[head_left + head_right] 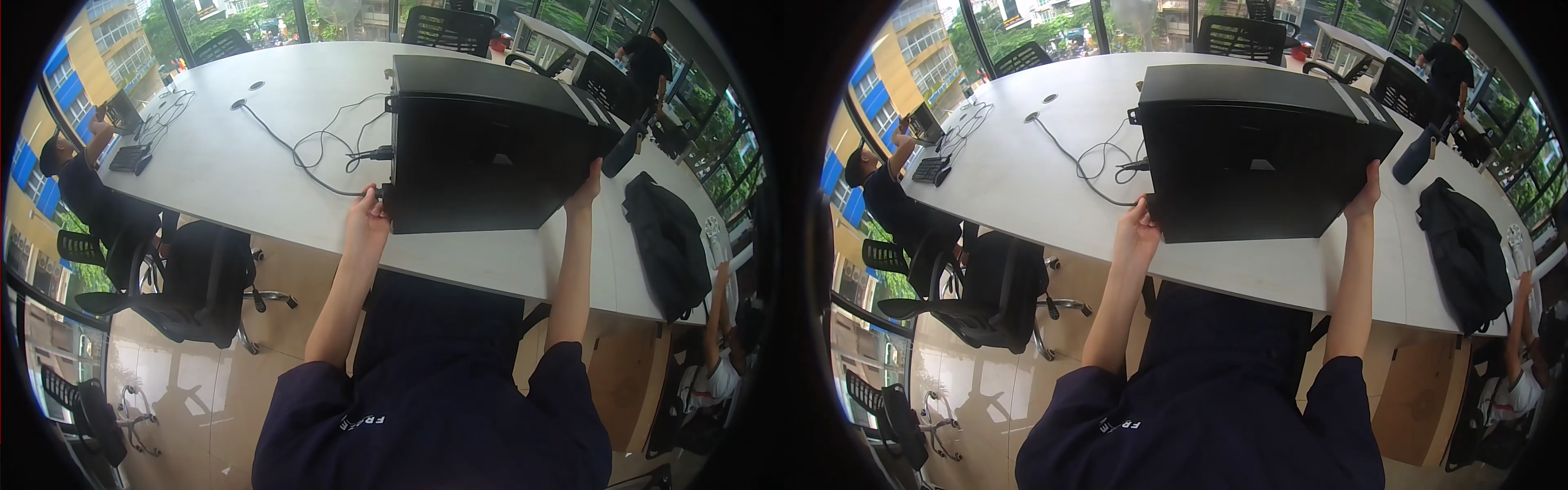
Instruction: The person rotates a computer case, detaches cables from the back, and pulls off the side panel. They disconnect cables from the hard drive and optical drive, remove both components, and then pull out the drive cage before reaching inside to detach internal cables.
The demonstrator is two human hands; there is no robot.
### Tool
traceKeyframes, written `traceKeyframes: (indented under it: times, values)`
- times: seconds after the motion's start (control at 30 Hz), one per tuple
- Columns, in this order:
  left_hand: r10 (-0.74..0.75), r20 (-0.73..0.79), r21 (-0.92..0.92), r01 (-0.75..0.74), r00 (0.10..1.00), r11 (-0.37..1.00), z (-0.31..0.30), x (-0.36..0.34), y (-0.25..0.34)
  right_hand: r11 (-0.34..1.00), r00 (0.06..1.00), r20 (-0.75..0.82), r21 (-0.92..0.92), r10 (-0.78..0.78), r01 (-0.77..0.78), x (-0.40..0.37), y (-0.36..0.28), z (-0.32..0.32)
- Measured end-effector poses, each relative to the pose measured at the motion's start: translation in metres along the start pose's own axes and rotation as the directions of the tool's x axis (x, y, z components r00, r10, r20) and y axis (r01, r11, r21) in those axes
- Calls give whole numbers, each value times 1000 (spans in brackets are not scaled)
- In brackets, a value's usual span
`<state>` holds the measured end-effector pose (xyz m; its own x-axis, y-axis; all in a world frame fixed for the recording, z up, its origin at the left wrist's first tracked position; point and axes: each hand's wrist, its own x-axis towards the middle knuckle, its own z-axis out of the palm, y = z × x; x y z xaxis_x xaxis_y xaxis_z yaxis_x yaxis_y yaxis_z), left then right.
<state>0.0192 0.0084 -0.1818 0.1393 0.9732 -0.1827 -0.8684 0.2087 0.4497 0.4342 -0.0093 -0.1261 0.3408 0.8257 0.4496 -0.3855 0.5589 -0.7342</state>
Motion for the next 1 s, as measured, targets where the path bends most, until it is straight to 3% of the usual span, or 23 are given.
traceKeyframes:
  times: [0.2,0.27,0.37,0.57,0.8,0.87,0.9,1.0]
  values:
    - [101,73,84,-107,992,991,5,-12,-5,998,999,-15,-47,-30,30,-4,-1,9]
    - [115,-2,138,-113,993,984,14,-17,-2,999,999,18,-24,-36,36,-1,1,3]
    - [12,49,5,-13,999,1000,-5,0,0,1000,998,55,-3,-31,31,-3,0,1]
    - [157,48,127,-162,986,979,6,-13,-6,1000,1000,10,-5,-16,16,-3,0,2]
    - [97,9,62,-97,995,993,3,-7,-1,999,1000,-27,-30,11,-12,-4,1,3]
    - [365,7,111,-364,931,925,7,-13,5,999,999,-30,-36,-10,9,-5,0,7]
    - [427,67,46,-430,902,901,-6,-7,23,999,999,-36,-43,-29,27,-5,0,10]
    - [371,73,70,-376,926,924,-22,-10,56,998,996,-94,-55,0,-5,-6,-1,11]
